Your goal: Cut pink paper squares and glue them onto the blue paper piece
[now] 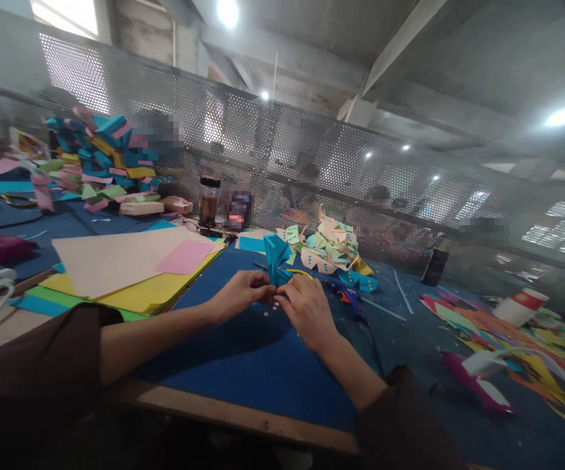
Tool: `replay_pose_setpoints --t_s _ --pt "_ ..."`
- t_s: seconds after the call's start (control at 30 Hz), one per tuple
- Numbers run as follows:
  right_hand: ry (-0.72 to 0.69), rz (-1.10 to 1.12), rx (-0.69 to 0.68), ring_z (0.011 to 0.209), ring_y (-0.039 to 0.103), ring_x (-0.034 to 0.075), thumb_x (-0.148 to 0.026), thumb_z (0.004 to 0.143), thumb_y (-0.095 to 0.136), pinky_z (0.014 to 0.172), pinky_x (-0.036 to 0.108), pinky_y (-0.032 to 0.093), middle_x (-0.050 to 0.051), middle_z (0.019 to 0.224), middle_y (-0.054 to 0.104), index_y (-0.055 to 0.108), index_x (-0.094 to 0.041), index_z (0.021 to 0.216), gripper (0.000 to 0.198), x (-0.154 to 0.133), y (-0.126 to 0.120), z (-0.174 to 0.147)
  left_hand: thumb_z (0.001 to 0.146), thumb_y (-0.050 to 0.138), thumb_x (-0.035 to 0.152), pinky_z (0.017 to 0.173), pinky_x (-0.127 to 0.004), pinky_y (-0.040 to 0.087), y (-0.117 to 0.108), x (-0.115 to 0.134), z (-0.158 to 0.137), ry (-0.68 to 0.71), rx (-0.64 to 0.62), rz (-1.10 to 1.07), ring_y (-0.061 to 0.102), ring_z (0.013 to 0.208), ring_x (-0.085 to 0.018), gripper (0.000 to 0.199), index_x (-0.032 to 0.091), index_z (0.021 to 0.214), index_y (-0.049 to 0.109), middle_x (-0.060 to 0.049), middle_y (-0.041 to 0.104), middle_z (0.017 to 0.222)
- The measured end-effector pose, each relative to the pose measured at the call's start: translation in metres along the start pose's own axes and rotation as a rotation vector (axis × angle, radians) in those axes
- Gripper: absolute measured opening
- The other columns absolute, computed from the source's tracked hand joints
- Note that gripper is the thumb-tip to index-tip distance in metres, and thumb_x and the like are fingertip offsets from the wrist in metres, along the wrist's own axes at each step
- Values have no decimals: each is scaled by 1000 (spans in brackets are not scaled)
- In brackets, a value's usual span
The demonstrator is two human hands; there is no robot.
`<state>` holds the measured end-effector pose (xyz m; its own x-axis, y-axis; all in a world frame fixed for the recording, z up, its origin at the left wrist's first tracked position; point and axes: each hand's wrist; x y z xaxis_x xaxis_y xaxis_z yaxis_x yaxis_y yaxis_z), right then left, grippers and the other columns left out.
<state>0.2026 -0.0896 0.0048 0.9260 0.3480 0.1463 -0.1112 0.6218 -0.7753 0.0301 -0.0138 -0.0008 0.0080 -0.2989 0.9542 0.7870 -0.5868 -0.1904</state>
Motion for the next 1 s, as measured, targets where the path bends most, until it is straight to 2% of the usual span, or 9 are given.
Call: replay_pose_setpoints --t_s 0.17,0.37,0.57,0.63,0.8,1.0 --pt "7 25 22 93 53 24 -30 93 61 78 36 37 6 90 59 63 -20 92 10 0 -1 0 77 68 36 64 -27 47 1 3 -1 -6 24 -13 63 66 -16 22 16 70 61 -1 66 65" --pt "38 110 84 94 54 24 -29 95 57 82 37 39 6 95 60 59 -21 101 10 -3 -4 0 76 71 37 73 -31 50 0 5 1 -42 47 -183 62 65 -15 24 15 70 61 -1 65 66" --pt "266 260 231 82 59 20 -34 92 61 79 33 44 4 86 61 54 -21 94 15 -1 2 0 78 71 35 71 -28 47 -2 11 0 -72 98 -257 59 65 -13 23 15 69 63 -2 67 67" --pt "342 376 205 76 60 19 -37 88 64 75 32 46 2 83 63 55 -21 93 19 1 6 0 77 72 34 70 -28 46 -3 13 -1 -89 118 -278 58 65 -13 23 14 69 64 -1 66 67" --pt "443 713 -14 74 64 19 -41 84 68 70 30 47 1 80 68 61 -20 92 23 1 12 2 76 73 33 76 -28 46 -3 13 -2 -113 98 -324 60 71 -14 18 16 71 68 0 66 72" --pt "451 840 -66 73 67 18 -45 89 60 65 26 47 1 79 72 68 -20 89 26 -1 9 3 76 74 34 82 -31 47 0 10 -3 -106 44 -332 61 75 -15 20 15 73 69 -3 68 76"
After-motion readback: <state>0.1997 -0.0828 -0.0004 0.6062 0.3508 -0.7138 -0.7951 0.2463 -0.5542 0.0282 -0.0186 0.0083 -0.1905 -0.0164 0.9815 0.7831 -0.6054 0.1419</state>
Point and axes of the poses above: each hand's wrist, its own z-axis towards the middle knuckle, its own y-axis out of the palm, x = y × z
